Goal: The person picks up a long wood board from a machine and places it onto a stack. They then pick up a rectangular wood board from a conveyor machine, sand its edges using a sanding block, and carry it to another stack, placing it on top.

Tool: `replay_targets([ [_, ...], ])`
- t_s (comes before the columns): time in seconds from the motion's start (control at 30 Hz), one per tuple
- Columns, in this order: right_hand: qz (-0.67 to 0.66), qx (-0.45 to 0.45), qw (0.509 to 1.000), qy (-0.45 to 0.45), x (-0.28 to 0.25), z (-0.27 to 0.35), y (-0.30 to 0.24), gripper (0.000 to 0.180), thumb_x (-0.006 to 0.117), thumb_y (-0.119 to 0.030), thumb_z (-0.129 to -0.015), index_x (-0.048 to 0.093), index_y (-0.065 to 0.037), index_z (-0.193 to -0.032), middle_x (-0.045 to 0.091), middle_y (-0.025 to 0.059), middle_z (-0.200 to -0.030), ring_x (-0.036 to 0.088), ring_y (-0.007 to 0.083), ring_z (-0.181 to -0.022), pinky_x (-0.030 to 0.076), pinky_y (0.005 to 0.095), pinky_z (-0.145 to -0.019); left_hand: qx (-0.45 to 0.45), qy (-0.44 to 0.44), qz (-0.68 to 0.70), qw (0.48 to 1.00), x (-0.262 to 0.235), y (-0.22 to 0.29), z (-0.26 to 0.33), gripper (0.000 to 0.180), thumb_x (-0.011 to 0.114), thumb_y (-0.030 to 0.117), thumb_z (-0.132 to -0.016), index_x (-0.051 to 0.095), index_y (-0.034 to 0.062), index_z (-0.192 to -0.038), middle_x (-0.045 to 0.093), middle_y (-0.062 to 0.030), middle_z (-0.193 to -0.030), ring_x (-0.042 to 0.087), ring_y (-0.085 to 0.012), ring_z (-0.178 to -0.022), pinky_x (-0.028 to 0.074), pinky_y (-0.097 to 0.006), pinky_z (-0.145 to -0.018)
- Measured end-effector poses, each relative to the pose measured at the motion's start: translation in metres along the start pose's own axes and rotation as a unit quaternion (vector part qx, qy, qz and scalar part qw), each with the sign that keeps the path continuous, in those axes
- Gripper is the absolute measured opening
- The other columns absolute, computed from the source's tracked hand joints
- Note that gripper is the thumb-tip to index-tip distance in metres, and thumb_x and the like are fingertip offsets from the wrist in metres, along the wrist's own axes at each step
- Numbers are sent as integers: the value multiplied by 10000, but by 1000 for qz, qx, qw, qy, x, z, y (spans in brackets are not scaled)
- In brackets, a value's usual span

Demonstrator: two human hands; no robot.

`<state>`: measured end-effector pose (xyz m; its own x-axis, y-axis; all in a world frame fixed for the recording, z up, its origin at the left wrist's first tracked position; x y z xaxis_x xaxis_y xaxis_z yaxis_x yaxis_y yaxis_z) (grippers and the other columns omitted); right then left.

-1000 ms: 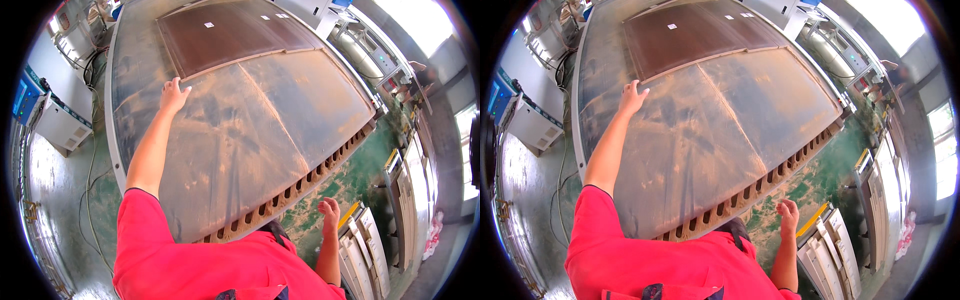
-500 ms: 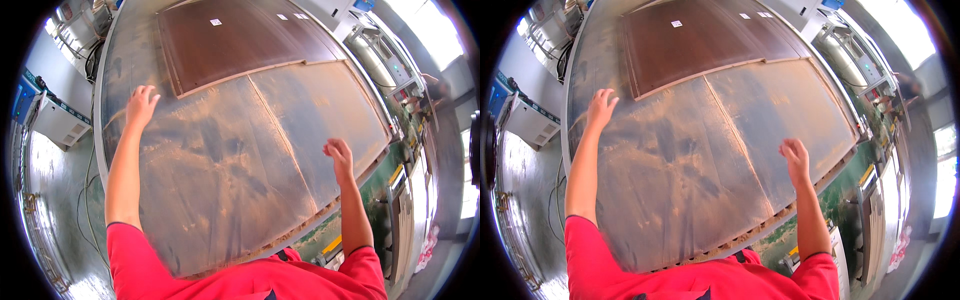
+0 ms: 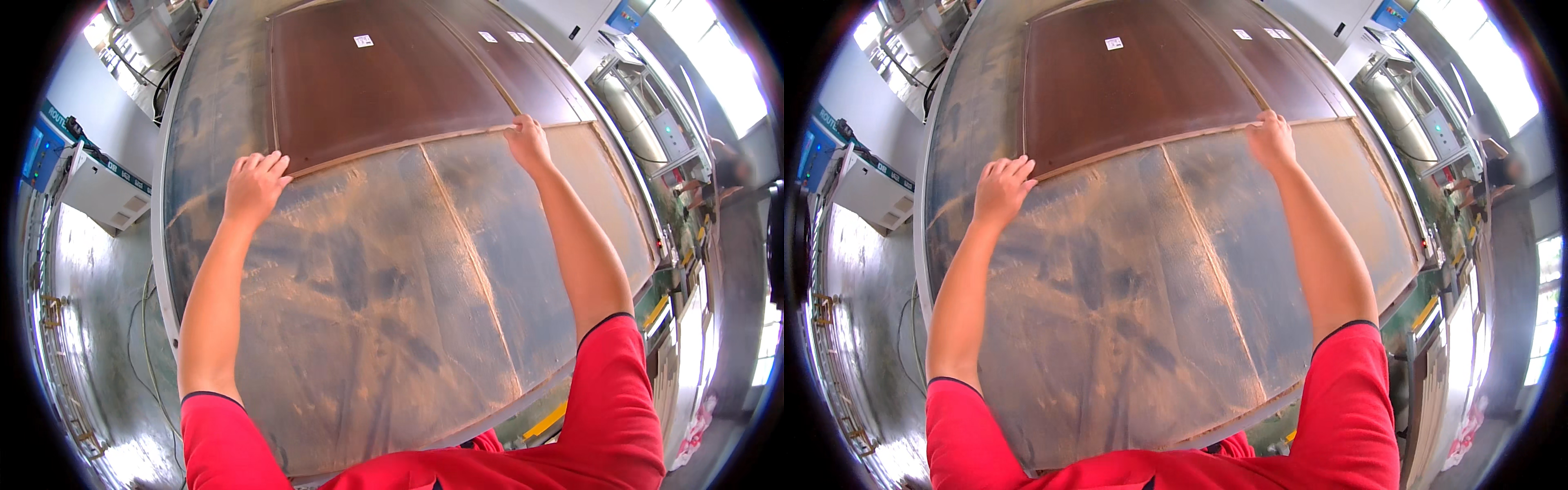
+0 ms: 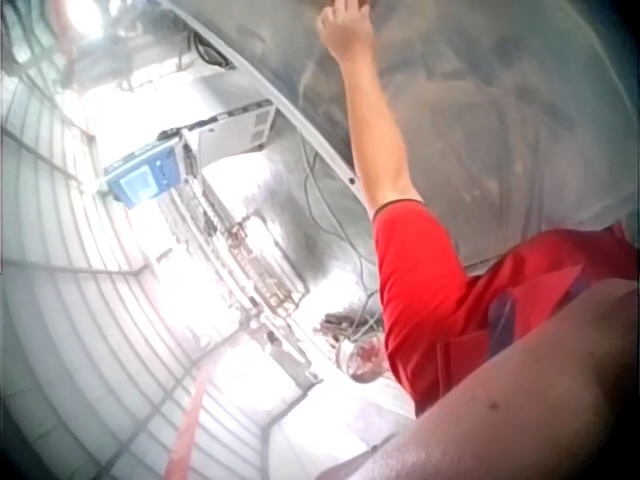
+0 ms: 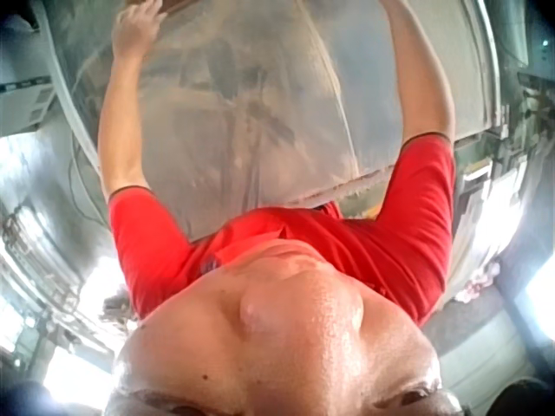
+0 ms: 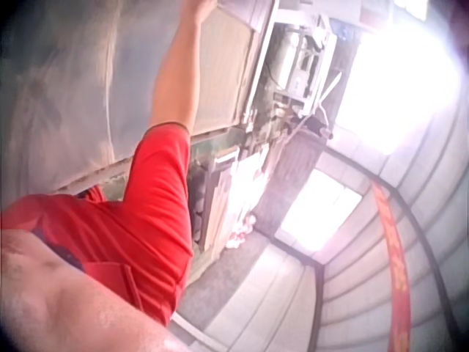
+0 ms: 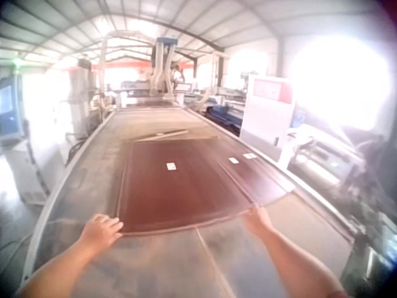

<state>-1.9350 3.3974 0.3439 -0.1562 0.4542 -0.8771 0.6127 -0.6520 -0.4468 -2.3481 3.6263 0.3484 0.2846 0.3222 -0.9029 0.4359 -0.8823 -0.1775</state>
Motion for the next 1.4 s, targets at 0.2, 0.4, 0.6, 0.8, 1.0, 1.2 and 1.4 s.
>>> replay_targets([
  [0.2, -20, 26, 999, -33, 20, -31, -3, 559, 563, -341, -786, 498, 22, -1206, 531, 229, -1221, 484, 343, -1166, 392, 401, -966, -117, -21, -19, 993, 8, -54, 15, 314, 581, 207, -856, 598, 105, -1153, 573, -15, -1232, 511, -209, -1094, 380, -366, -954],
  [0.4, -55, 67, 992, -90, 46, -18, -27, 620, 579, -379, -725, 505, 11, -1201, 538, 235, -1217, 461, 352, -1192, 351, 400, -994, -411, -45, 383, 826, 45, -84, 21, 493, 634, 289, -799, 536, 63, -1226, 500, -129, -1308, 466, -279, -1189, 354, -378, -1000],
  [0.6, -43, 83, 995, -37, 29, 5, -22, 662, 609, -413, -705, 499, 27, -1187, 521, 225, -1225, 410, 335, -1226, 269, 421, -1034, -464, 15, 458, 758, 37, -72, 29, 503, 639, 339, -784, 568, 42, -1184, 550, -139, -1239, 490, -260, -1162, 355, -357, -982],
  [0.8, -37, 66, 996, -53, 9, 70, -1, 600, 591, -386, -686, 523, 47, -1096, 524, 257, -1163, 444, 388, -1143, 299, 479, -1003, -451, 32, 541, 709, 3, -30, 73, 411, 592, 269, -841, 569, 15, -1164, 553, -80, -1194, 466, -197, -1158, 301, -313, -1015],
  [1.0, -123, 83, 988, -51, -39, 186, 38, 635, 593, -373, -708, 488, -14, -1221, 517, 195, -1183, 426, 322, -1180, 242, 421, -1027, -475, 39, 564, 675, -43, 34, 167, 345, 533, 218, -867, 550, 8, -1140, 548, -67, -1134, 485, -183, -1098, 325, -314, -994],
  [1.2, -216, 146, 965, -34, -97, 328, 99, 645, 645, -318, -730, 464, -5, -1264, 592, 195, -1128, 531, 333, -1073, 342, 392, -970, -454, 2, 546, 704, -115, 125, 280, 206, 505, 233, -890, 527, 42, -964, 493, -30, -873, 527, -147, -833, 409, -287, -786],
  [1.4, -386, 281, 861, 176, -143, 460, 187, 534, 631, -166, -799, 443, 17, -1264, 597, 146, -1078, 570, 225, -969, 436, 322, -885, -481, -123, 572, 653, -172, 203, 354, 265, 555, 199, -904, 522, -3, -1072, 552, -104, -944, 550, -184, -791, 467, -298, -700],
])
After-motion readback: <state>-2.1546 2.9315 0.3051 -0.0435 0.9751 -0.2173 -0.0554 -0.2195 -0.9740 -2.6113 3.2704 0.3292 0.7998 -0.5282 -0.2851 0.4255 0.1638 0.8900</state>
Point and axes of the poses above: each hand's wrist, its own z-axis away from the middle knuckle, its own x-axis out of the palm, y = z × x, the point moved 8 cm from there along -z, towards the middle knuckle
